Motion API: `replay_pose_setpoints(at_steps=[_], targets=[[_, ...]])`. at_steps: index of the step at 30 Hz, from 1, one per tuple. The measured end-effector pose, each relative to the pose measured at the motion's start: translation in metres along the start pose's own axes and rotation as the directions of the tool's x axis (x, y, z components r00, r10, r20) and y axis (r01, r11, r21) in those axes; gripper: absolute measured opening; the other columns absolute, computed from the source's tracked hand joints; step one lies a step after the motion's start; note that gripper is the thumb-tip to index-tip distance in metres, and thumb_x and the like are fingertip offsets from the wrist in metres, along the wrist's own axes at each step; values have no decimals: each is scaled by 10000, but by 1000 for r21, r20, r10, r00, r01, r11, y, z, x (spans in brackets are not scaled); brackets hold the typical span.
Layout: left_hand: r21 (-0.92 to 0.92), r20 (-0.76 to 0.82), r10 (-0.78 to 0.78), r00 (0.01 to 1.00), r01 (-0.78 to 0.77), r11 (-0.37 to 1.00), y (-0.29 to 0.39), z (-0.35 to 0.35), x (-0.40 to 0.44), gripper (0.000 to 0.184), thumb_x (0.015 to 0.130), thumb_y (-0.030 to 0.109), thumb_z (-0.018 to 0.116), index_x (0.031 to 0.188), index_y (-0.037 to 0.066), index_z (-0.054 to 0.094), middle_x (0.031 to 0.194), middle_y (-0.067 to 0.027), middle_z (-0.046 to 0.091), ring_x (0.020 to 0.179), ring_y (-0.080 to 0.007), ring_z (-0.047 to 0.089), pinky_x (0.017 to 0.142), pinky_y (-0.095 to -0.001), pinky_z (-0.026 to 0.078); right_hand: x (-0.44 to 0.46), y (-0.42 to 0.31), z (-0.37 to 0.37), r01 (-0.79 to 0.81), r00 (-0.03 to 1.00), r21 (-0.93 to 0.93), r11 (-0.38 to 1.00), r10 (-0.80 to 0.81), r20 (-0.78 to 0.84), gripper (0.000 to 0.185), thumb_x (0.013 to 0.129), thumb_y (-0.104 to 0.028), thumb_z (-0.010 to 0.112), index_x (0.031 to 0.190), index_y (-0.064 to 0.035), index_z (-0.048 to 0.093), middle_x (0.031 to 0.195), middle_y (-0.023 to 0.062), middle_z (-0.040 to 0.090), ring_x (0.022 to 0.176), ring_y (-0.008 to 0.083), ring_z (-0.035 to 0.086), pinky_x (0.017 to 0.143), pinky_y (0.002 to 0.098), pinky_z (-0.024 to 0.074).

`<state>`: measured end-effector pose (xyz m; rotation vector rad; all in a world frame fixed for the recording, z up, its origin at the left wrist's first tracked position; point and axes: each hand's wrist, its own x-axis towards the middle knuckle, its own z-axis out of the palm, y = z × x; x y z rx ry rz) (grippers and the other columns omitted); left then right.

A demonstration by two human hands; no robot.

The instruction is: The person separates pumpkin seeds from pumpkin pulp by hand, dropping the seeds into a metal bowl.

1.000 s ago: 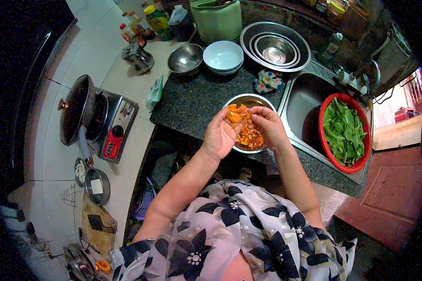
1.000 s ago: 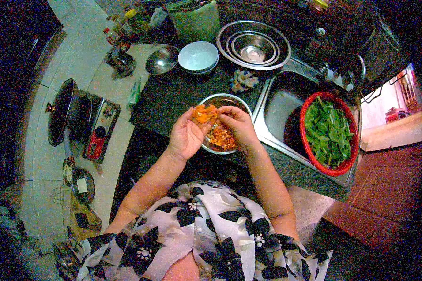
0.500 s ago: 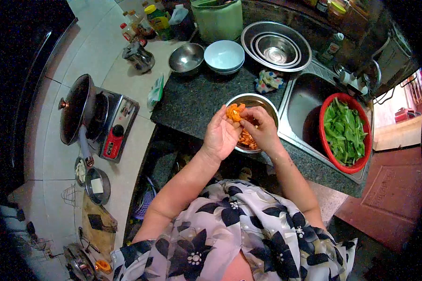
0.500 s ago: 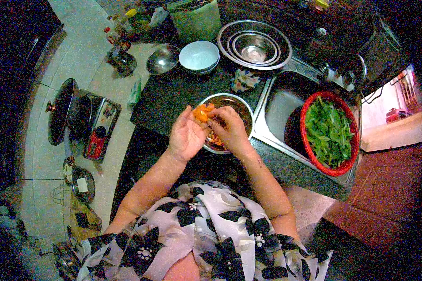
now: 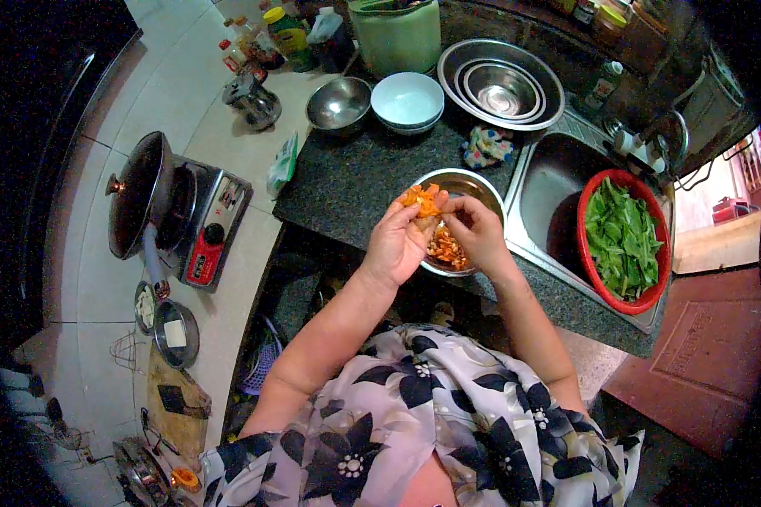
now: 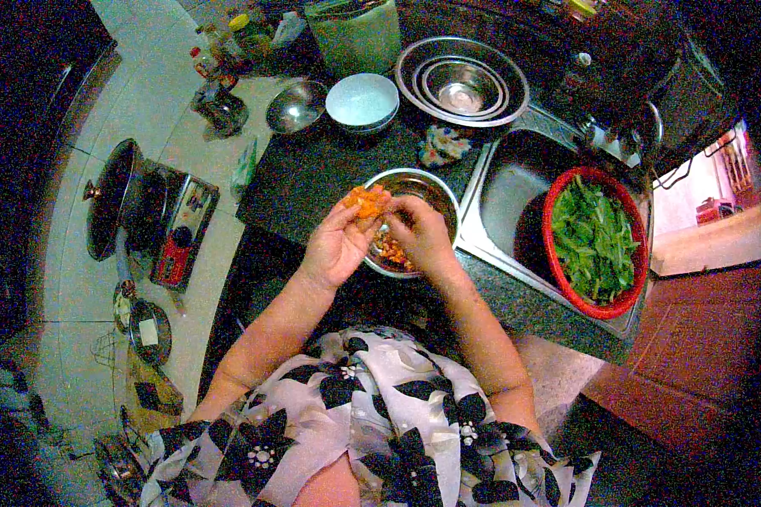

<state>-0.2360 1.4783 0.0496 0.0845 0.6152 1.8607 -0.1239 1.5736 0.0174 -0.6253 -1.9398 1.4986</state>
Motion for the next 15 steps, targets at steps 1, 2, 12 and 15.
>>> replay_pose_setpoints(at_steps=[1, 2, 12, 15], targets=[[0, 7, -1, 1000, 1, 1000, 0, 0, 0, 334, 830, 26, 434, 1160, -19, 407, 1170, -175, 493, 1130, -282, 454, 996, -390, 334, 0, 3, 0, -51, 999, 83, 995, 50, 7, 163, 778, -62, 576, 932, -10, 554, 851, 87, 599, 786, 188, 582, 710, 291, 466], [6, -1, 1, 1000, -1, 1000, 1, -1, 1, 334, 828, 22, 432, 1158, -19, 408, 1171, -175, 492, 1125, -282, 458, 993, -390, 339, 0, 5, -1, -92, 996, 134, 987, 90, 20, 159, 784, -64, 574, 932, -9, 556, 842, 72, 597, 783, 162, 572, 701, 276, 465], [-32, -25, -7, 1000, 7, 999, 1, -6, 2, 337, 823, 9, 426, 1158, -23, 414, 1165, -174, 498, 1106, -271, 477, 959, -389, 380, 3, -10, -9, -280, 960, 437, 855, 253, 121, 166, 798, -63, 586, 951, -21, 537, 874, 11, 561, 777, 80, 527, 704, 204, 432], [6, -16, 8, 1000, -8, 1000, -1, -4, 0, 334, 825, 9, 423, 1157, -21, 417, 1156, -169, 506, 1093, -264, 487, 947, -381, 390, 3, 1, -4, -146, 988, 248, 958, 130, 81, 189, 796, -57, 590, 971, -11, 539, 895, 23, 571, 802, 83, 534, 719, 210, 437]])
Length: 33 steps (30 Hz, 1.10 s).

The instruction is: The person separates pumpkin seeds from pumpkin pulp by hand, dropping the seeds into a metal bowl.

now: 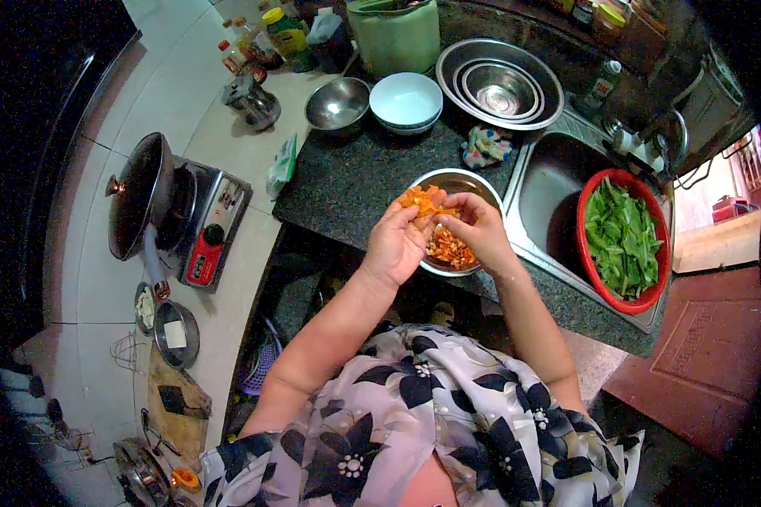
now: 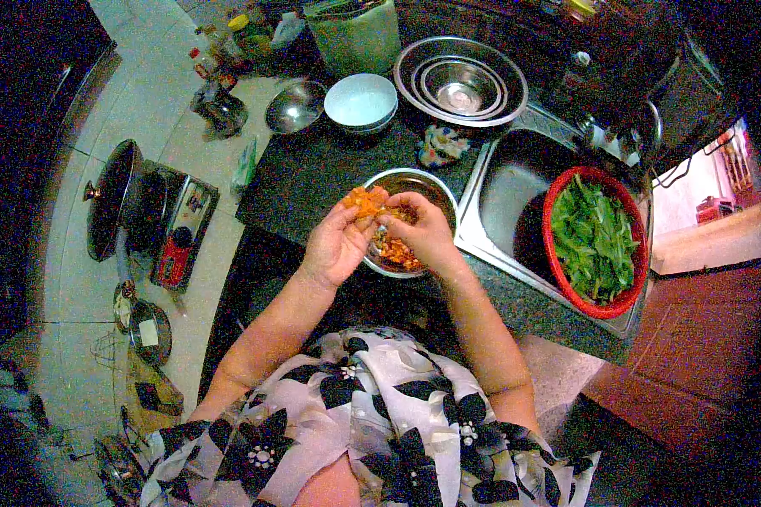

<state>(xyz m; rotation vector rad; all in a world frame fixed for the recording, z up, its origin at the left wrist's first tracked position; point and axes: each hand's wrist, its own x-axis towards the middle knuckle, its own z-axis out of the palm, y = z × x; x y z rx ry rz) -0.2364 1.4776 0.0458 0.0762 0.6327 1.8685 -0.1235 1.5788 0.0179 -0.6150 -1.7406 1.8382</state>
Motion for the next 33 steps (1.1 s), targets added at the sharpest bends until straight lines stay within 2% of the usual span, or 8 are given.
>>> replay_pose_setpoints(at_steps=[4, 7, 13, 16, 25, 28, 31, 33], targets=[[69, -9, 44, 999, -43, 997, -7, 1, 0, 334, 829, 13, 420, 1161, -17, 415, 1156, -163, 507, 1088, -259, 491, 935, -370, 397, -1, 1, 1, 13, 999, -210, 978, -20, -30, 206, 795, -43, 588, 990, 9, 545, 913, 37, 582, 819, 82, 538, 728, 211, 438], [68, -6, 36, 999, -36, 997, -6, 3, -1, 333, 828, 11, 417, 1160, -10, 414, 1160, -162, 502, 1091, -261, 487, 950, -374, 386, -1, 6, -1, 4, 998, -184, 983, -17, -67, 224, 759, -142, 625, 938, -10, 593, 908, 95, 628, 844, 176, 595, 771, 288, 454], [56, -27, 31, 999, -30, 998, -4, 3, -1, 317, 825, 5, 420, 1142, -6, 417, 1155, -176, 498, 1087, -283, 488, 964, -386, 377, -3, 2, -4, -18, 999, -131, 991, 14, -37, 197, 774, -128, 602, 929, -8, 621, 897, 86, 635, 820, 160, 589, 753, 275, 455], [68, -25, 41, 999, -39, 997, -3, -3, 0, 315, 810, -17, 436, 1123, 2, 424, 1117, -176, 511, 1059, -291, 501, 941, -389, 397, -5, -1, -4, -138, 989, 7, 990, 138, -44, 201, 791, -123, 587, 944, 5, 613, 892, 69, 631, 808, 139, 577, 738, 257, 455], [519, -74, 123, 990, -68, 852, -17, 4, -5, 268, 792, 16, 581, 1043, 31, 488, 974, -71, 556, 855, -129, 560, 716, -231, 472, -7, -9, -4, -156, 988, 73, 985, 155, 18, 185, 843, -134, 546, 944, 18, 576, 830, 30, 600, 717, 75, 561, 647, 199, 456], [571, -88, 133, 987, -60, 819, -17, 2, -1, 185, 797, 27, 582, 975, 8, 536, 896, -60, 582, 766, -114, 576, 661, -206, 484, -8, -10, -4, -199, 980, 201, 959, 188, 69, 174, 835, -119, 555, 946, 15, 573, 836, 34, 599, 706, 77, 562, 647, 200, 457], [656, -130, 141, 981, -22, 755, -16, -1, 2, 157, 799, 32, 585, 946, -11, 550, 867, -63, 590, 728, -116, 581, 656, -221, 496, -10, -10, -4, -149, 988, 198, 969, 136, 79, 165, 821, -98, 568, 945, 10, 571, 841, 39, 599, 711, 81, 564, 648, 200, 457], [619, -138, 116, 984, -6, 786, -15, -4, 3, 156, 811, 45, 571, 951, -20, 544, 867, -74, 588, 717, -126, 585, 651, -235, 508, -8, -1, -6, -90, 996, 67, 994, 89, 16, 165, 808, -89, 579, 941, 8, 570, 834, 37, 597, 721, 83, 562, 653, 200, 456]])
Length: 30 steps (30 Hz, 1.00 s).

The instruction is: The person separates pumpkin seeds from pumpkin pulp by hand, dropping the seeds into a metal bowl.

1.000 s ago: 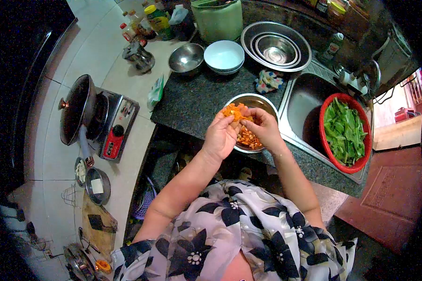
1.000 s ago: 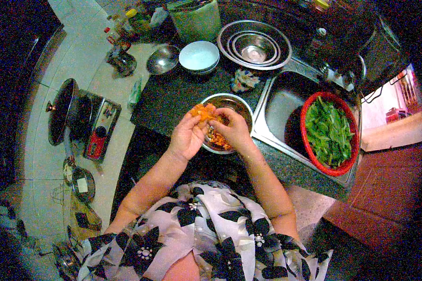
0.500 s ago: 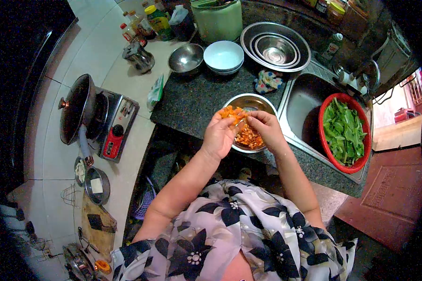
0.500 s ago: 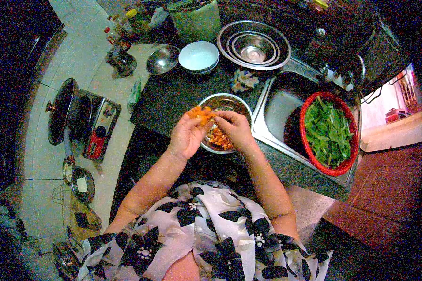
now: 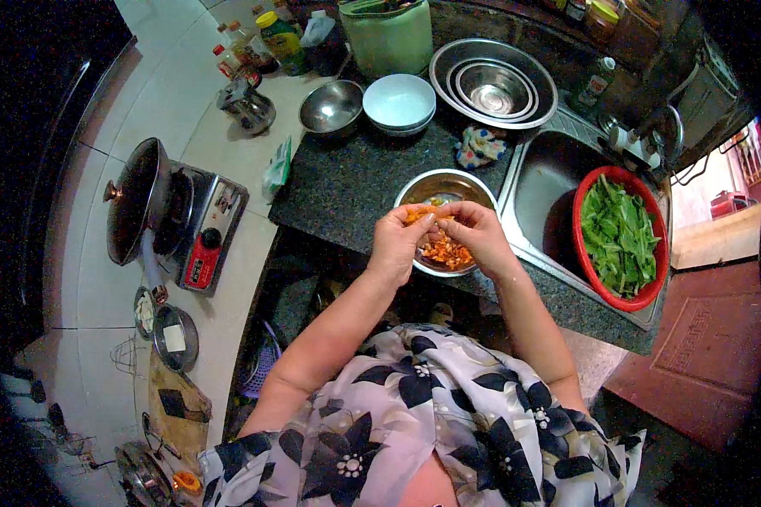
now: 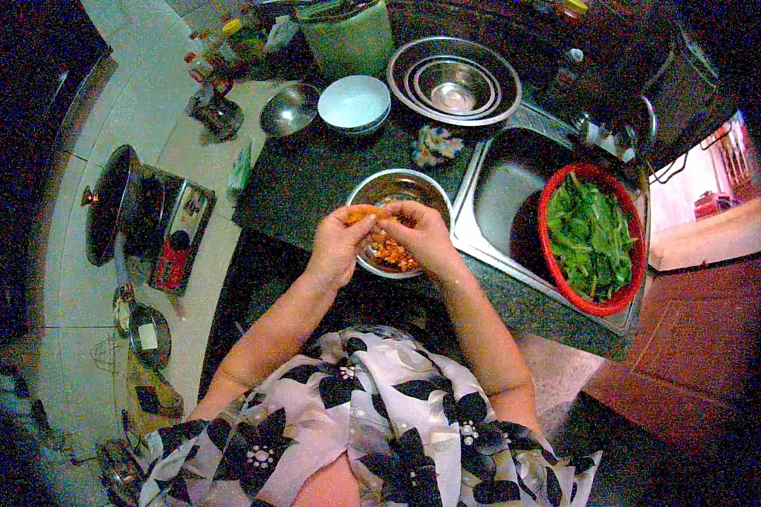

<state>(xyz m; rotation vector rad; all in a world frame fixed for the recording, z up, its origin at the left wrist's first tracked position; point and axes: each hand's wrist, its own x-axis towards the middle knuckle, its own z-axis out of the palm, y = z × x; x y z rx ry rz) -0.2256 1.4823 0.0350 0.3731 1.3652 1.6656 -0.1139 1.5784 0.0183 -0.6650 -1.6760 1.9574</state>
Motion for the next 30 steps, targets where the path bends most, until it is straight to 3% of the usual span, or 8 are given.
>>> replay_pose_setpoints(at_steps=[1, 4, 7, 10, 16, 23, 27, 30], targets=[[-22, 5, -12, 1000, 13, 1000, 0, 0, 0, 157, 818, 51, 564, 953, -24, 541, 866, -80, 587, 712, -131, 587, 648, -243, 514, 1, 3, -2, 27, 999, -68, 997, -29, -27, 165, 802, -84, 585, 939, 7, 570, 830, 36, 596, 725, 84, 561, 655, 199, 455], [-226, 38, -69, 997, 76, 971, 5, 3, -1, 169, 840, 55, 512, 976, -42, 535, 938, -124, 588, 829, -194, 589, 749, -292, 500, 2, -4, -6, -53, 997, 44, 998, 55, -60, 168, 796, -91, 590, 933, 5, 570, 823, 35, 591, 735, 90, 558, 664, 201, 452], [-394, 91, -114, 989, 141, 908, 16, 3, -3, 203, 864, 72, 475, 1017, -60, 489, 924, -127, 568, 767, -175, 594, 705, -288, 525, 0, -14, -9, -149, 986, 169, 974, 159, -43, 168, 796, -101, 589, 927, 3, 571, 819, 36, 585, 731, 92, 555, 668, 203, 451], [-391, 112, -117, 987, 152, 908, 15, 2, -3, 224, 864, 65, 455, 1044, -69, 468, 961, -142, 559, 805, -189, 594, 728, -295, 520, 0, -12, -7, -122, 988, 226, 967, 139, -64, 152, 806, -103, 577, 917, 0, 570, 820, 34, 583, 731, 87, 557, 670, 204, 455], [-168, 97, -79, 992, 94, 981, 10, 7, -3, 244, 850, 49, 430, 1056, -77, 465, 993, -163, 556, 870, -216, 595, 766, -311, 512, 3, 1, -9, -94, 993, 244, 965, 109, -50, 154, 810, -116, 580, 919, -7, 580, 835, 41, 600, 750, 104, 566, 677, 219, 463], [-260, 138, -88, 986, 122, 958, 18, 8, -8, 294, 826, 18, 391, 1097, -87, 440, 1043, -177, 534, 927, -222, 572, 796, -318, 501, 1, 1, -10, -101, 991, 308, 946, 122, -51, 182, 794, -135, 604, 926, -11, 588, 871, 53, 605, 783, 117, 564, 706, 236, 461], [-404, 202, -111, 973, 186, 896, 10, 0, -2, 297, 850, 85, 405, 1103, -65, 440, 1081, -166, 513, 990, -226, 535, 849, -338, 464, -3, -7, -2, 134, 986, -110, 985, -144, -82, 231, 753, -141, 638, 941, -19, 583, 900, 72, 594, 823, 173, 568, 737, 273, 460], [-492, 293, -126, 948, 263, 830, 10, 1, -4, 324, 852, 131, 420, 1118, -52, 450, 1088, -157, 526, 1010, -231, 524, 880, -355, 433, -4, -15, 8, 378, 907, -501, 778, -421, 30, 252, 733, -129, 644, 956, -29, 579, 919, 104, 583, 860, 246, 572, 769, 306, 454]])
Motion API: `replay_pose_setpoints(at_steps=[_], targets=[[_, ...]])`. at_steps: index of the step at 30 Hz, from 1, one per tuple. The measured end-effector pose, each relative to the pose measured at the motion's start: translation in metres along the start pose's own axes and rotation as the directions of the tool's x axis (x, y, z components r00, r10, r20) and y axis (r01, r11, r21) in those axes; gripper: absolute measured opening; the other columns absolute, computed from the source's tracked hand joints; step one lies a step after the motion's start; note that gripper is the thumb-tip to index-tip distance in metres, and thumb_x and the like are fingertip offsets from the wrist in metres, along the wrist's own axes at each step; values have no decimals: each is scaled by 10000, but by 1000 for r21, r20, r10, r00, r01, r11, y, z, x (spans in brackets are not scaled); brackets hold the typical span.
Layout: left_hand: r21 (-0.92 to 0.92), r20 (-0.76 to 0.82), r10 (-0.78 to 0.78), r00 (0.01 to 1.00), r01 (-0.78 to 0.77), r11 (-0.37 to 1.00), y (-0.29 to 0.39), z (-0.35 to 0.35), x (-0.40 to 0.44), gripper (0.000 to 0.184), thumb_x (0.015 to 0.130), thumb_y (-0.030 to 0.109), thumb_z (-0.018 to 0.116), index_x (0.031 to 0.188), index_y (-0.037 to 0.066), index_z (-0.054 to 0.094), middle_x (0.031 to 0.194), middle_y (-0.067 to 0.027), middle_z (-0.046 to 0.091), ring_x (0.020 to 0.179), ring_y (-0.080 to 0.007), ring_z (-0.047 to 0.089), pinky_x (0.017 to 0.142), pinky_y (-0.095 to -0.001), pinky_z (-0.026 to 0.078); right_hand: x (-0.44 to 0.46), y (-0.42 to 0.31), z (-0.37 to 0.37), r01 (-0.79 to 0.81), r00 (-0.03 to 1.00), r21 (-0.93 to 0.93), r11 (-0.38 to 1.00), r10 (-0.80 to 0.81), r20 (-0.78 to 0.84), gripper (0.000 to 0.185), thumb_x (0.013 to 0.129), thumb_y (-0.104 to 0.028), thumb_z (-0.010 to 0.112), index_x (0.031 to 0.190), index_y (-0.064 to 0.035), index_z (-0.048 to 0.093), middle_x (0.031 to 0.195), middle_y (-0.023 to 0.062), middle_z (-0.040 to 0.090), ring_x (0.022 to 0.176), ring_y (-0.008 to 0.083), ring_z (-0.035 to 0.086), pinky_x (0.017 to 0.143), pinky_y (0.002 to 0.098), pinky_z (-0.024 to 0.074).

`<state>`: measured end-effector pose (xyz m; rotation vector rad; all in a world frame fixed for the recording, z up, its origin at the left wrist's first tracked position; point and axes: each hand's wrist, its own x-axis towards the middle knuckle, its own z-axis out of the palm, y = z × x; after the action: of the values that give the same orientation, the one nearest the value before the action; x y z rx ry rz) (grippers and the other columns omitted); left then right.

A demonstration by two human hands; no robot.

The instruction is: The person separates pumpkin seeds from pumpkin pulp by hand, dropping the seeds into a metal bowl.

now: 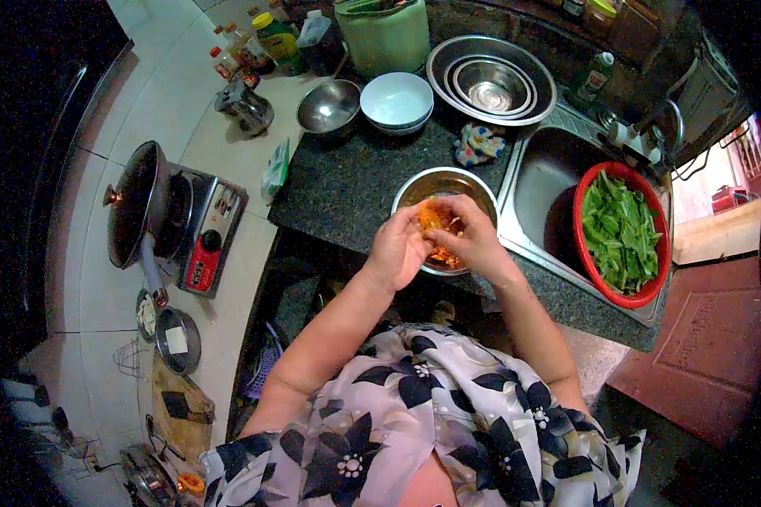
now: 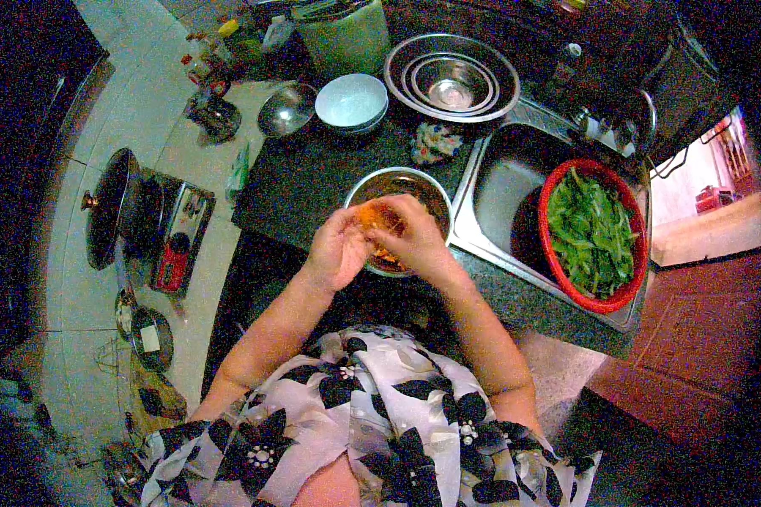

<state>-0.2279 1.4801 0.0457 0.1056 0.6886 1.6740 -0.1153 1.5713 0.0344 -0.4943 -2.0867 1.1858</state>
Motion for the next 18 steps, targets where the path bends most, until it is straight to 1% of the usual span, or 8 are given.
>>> replay_pose_setpoints(at_steps=[1, 3, 5, 7, 8, 11, 14, 18], targets=[[-30, 32, -22, 999, 23, 999, 0, 1, -1, 337, 851, 146, 425, 1125, -48, 455, 1087, -155, 535, 1013, -234, 523, 889, -361, 423, -1, 0, 0, -33, 999, 13, 999, 33, 2, 246, 738, -122, 636, 957, -27, 578, 921, 106, 586, 861, 247, 573, 769, 307, 454], [7, -25, -22, 999, 22, 1000, 0, 2, -3, 332, 847, 122, 428, 1131, -48, 451, 1083, -151, 538, 1003, -231, 531, 882, -351, 432, 0, 5, 4, -94, 996, 42, 995, 94, 11, 232, 749, -107, 621, 961, -23, 576, 925, 112, 593, 863, 249, 574, 769, 309, 453], [101, -67, 8, 998, -1, 995, 0, 0, -6, 325, 843, 97, 432, 1133, -49, 451, 1074, -147, 542, 989, -227, 540, 872, -339, 441, -2, 11, 7, -295, 954, 324, 899, 297, 43, 190, 783, -80, 583, 960, -10, 575, 917, 97, 605, 837, 201, 581, 742, 281, 463], [247, -81, 58, 995, -36, 968, -1, -3, -7, 315, 839, 71, 437, 1129, -51, 458, 1060, -142, 549, 972, -220, 551, 861, -325, 451, 0, 11, 3, -455, 880, 541, 707, 449, 154, 179, 798, -74, 568, 964, -6, 574, 916, 88, 607, 827, 173, 583, 731, 261, 466], [320, -63, 63, 996, -39, 947, 0, -4, -9, 308, 834, 30, 414, 1130, -55, 436, 1051, -116, 516, 954, -177, 534, 836, -283, 456, 1, 12, 1, -480, 862, 619, 621, 463, 204, 179, 811, -67, 549, 977, -5, 568, 925, 75, 599, 822, 148, 579, 732, 247, 471], [446, -126, 132, 983, -62, 893, -2, 0, -11, 285, 813, 25, 491, 1089, -46, 492, 1012, -129, 571, 930, -200, 569, 848, -301, 460, 3, 7, -2, -512, 821, 754, 410, 491, 291, 204, 822, -64, 517, 1015, -5, 545, 933, 85, 599, 826, 163, 585, 742, 267, 484], [490, -160, 173, 972, -74, 868, -3, -2, -11, 278, 789, 5, 535, 1063, -33, 505, 997, -120, 575, 916, -183, 568, 836, -286, 460, 1, 3, -3, -538, 790, 792, 287, 499, 356, 226, 831, -61, 487, 1045, 0, 524, 946, 99, 596, 828, 172, 590, 742, 276, 495], [612, -127, 262, 957, -132, 780, -3, 0, -11, 269, 774, 7, 580, 1032, -22, 510, 973, -105, 576, 894, -155, 565, 801, -259, 461, -1, 5, -4, -531, 794, 818, 219, 465, 391, 243, 840, -71, 476, 1070, -2, 512, 957, 106, 593, 829, 174, 593, 735, 271, 497]])
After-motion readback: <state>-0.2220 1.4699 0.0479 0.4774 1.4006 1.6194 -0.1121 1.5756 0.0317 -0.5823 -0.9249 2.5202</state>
